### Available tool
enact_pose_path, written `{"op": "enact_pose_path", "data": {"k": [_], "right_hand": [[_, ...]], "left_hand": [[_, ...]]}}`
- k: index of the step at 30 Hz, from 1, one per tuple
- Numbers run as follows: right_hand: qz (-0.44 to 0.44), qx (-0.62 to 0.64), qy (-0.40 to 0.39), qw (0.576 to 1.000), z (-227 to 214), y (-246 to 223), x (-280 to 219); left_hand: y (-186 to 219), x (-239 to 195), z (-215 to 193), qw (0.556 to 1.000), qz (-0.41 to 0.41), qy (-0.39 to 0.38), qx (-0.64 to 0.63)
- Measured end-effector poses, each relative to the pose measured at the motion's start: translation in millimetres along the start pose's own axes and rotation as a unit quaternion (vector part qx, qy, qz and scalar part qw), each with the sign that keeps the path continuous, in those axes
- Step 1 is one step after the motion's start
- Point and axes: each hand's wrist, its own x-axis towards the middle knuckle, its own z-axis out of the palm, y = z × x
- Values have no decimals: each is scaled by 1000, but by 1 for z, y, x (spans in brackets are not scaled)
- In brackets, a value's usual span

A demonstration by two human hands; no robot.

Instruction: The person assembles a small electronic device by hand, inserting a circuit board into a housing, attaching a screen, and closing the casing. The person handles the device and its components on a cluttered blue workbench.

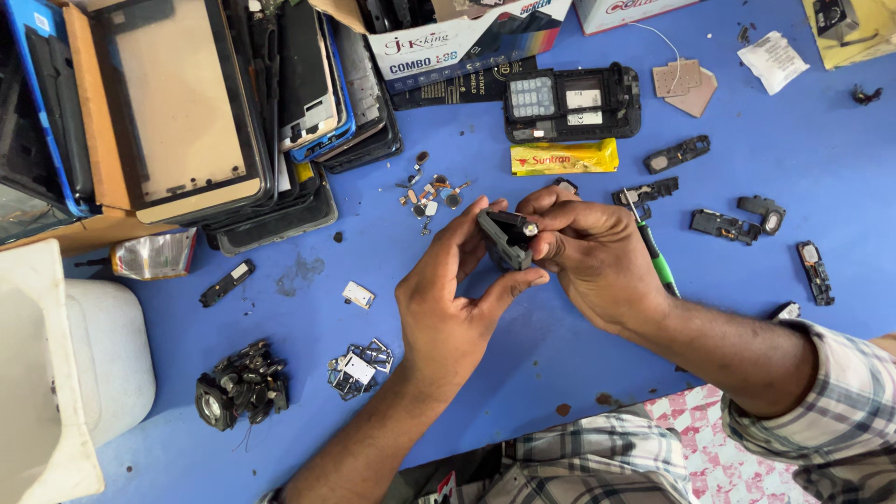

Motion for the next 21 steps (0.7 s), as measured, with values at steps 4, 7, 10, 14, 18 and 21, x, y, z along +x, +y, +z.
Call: {"op": "enact_pose_path", "data": {"k": [4,7,10,14,18,21], "right_hand": [[42,43,-24,998,-3,0,6],[90,62,-10,994,-5,-1,7],[105,84,-53,990,-7,-3,8],[110,58,-89,988,-12,-6,12],[113,20,-99,988,-17,-9,11],[115,-45,-91,988,-19,-11,10]], "left_hand": [[-2,1,-2,999,-38,-9,-25],[-3,1,-4,998,-46,-21,-33],[-2,1,-7,997,-48,-40,-44],[-1,2,-9,998,-15,-55,2],[0,3,-11,997,-10,-67,27],[1,4,-13,996,-3,-68,51]]}}
